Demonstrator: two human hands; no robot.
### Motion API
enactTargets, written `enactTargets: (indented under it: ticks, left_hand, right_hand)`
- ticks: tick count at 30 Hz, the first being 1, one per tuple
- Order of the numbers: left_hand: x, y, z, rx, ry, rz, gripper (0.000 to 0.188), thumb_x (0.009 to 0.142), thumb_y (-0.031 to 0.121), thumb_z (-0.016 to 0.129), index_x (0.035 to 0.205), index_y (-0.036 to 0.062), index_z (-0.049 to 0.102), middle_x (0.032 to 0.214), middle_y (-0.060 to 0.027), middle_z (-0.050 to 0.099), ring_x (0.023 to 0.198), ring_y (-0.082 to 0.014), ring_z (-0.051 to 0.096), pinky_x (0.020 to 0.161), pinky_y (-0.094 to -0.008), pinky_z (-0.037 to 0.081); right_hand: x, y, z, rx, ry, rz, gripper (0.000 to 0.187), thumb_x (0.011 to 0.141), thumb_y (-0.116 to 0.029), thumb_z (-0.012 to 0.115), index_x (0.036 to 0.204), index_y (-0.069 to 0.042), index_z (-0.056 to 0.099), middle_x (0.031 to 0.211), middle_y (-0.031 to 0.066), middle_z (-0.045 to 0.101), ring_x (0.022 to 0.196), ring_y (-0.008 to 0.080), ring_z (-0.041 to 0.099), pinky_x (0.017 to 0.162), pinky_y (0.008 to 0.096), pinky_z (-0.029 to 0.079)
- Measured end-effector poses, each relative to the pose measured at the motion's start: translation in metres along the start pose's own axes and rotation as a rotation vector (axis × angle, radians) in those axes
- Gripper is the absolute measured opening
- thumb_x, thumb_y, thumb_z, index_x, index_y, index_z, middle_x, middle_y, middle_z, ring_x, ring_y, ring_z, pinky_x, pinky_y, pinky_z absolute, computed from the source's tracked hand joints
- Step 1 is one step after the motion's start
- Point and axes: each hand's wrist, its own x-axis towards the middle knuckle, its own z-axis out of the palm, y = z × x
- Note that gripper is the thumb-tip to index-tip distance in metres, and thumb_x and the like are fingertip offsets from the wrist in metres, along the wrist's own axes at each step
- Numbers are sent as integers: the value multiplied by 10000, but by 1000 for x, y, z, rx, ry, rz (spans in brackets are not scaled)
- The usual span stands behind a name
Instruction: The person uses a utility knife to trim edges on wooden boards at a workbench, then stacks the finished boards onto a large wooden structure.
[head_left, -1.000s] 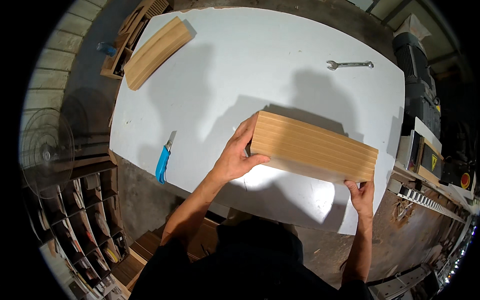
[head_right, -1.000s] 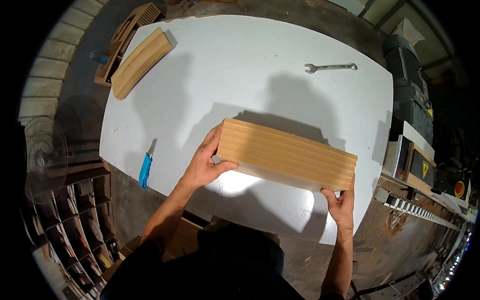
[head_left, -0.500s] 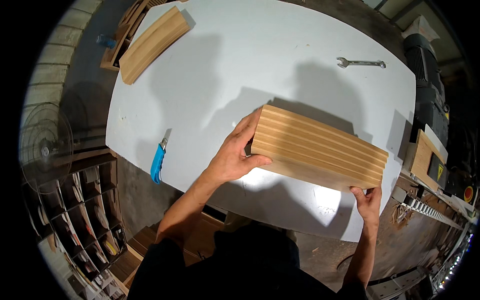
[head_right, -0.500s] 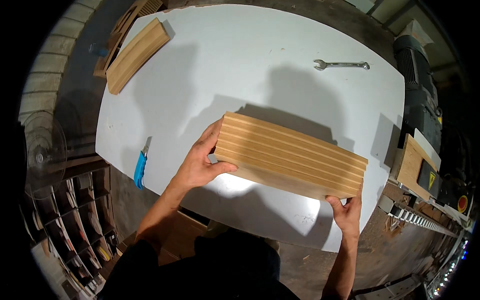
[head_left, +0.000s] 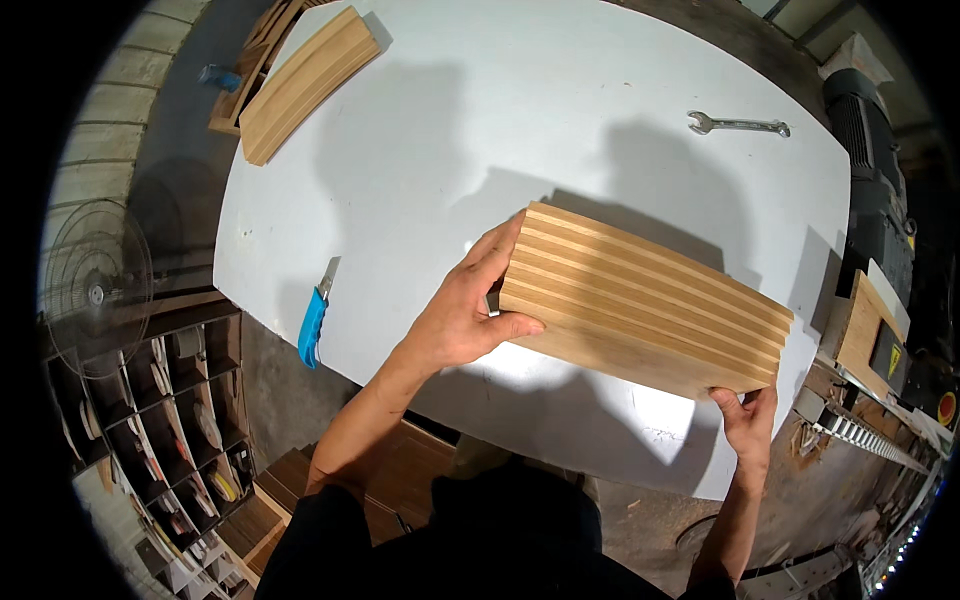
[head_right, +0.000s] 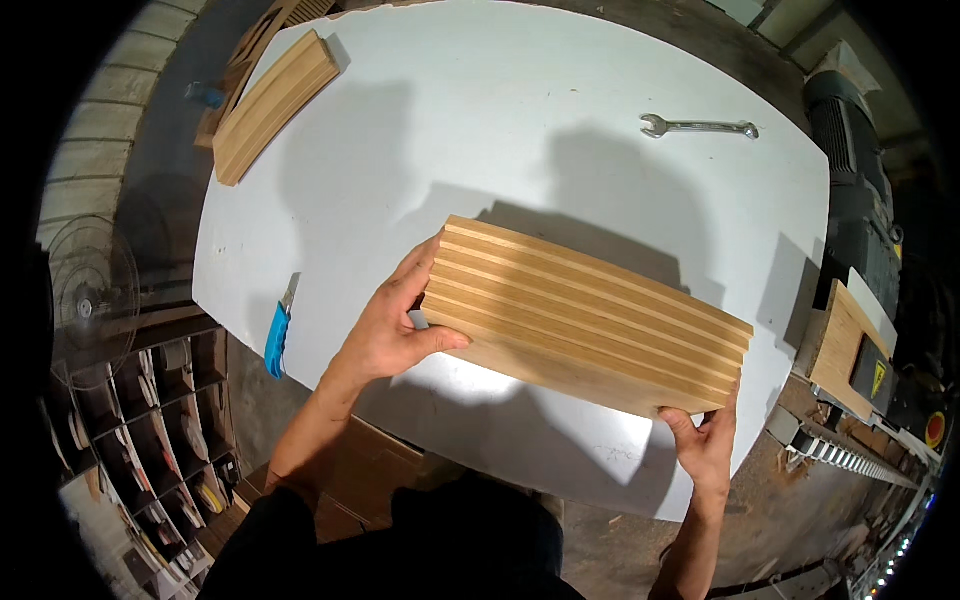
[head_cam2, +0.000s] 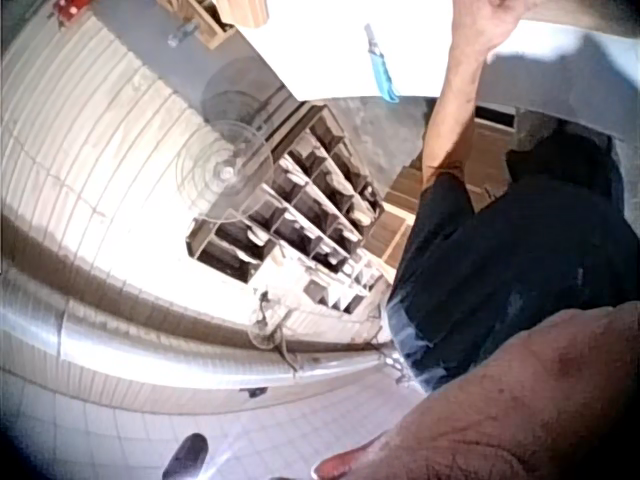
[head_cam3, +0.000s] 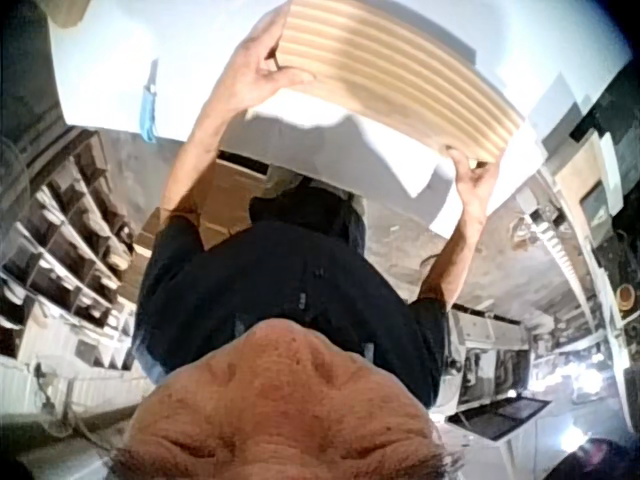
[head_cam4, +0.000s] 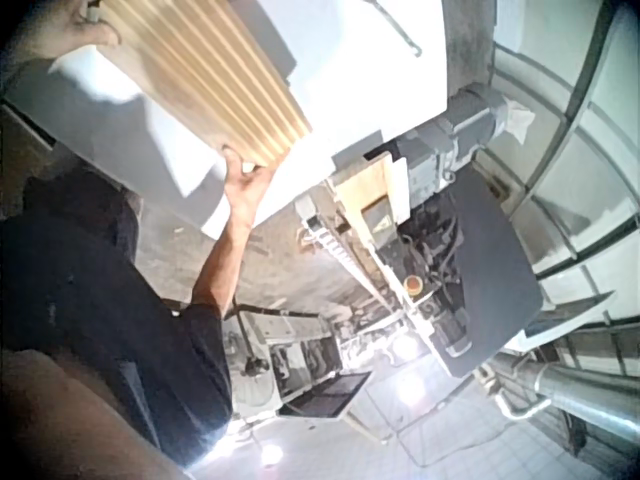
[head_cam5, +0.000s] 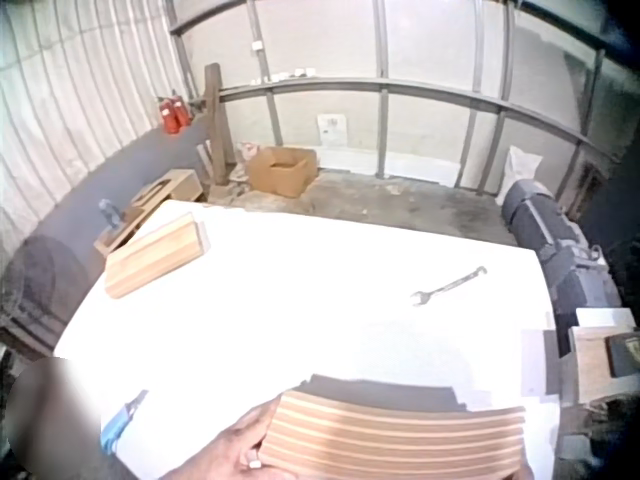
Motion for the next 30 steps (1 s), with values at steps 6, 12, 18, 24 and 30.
enactTargets:
  ticks: [6,12,18,24,30]
  left_hand:
    - [2,-4,1,-141,-4,-17,978,684,155,800,1479,95,234,1483,-133,305,1311,-295,383,1029,-396,397]
    - [4,-5,2,-107,13,-23,990,662,198,819,1471,90,258,1466,-127,336,1293,-290,404,1034,-402,392]
    - [4,-6,2,-134,24,-17,1002,647,183,822,1472,98,259,1456,-130,353,1280,-287,425,1017,-395,412]
    - [8,-3,4,-104,22,26,968,659,115,803,1468,97,271,1447,-130,368,1251,-284,458,969,-377,456]
    - [4,-9,6,-151,61,50,910,676,137,807,1445,74,324,1411,-98,407,1202,-239,483,928,-347,471]
  right_hand:
    - [3,-7,3,8,-7,-26,811,742,-314,792,1336,20,354,1145,106,570,1030,192,549,891,305,445]
    - [3,-3,-1,30,-40,43,820,733,-313,794,1327,37,350,1127,117,578,994,181,569,859,300,467]
    - [5,-8,1,4,-49,-4,790,741,-310,790,1307,42,366,1076,108,597,964,175,583,842,298,476]
    - [6,-4,0,24,-1,-87,697,768,-337,779,1250,18,422,1020,83,604,879,151,586,772,281,482]
    - [11,-11,3,37,-50,-99,766,759,-323,785,1306,29,380,1093,100,584,974,168,575,845,291,470]
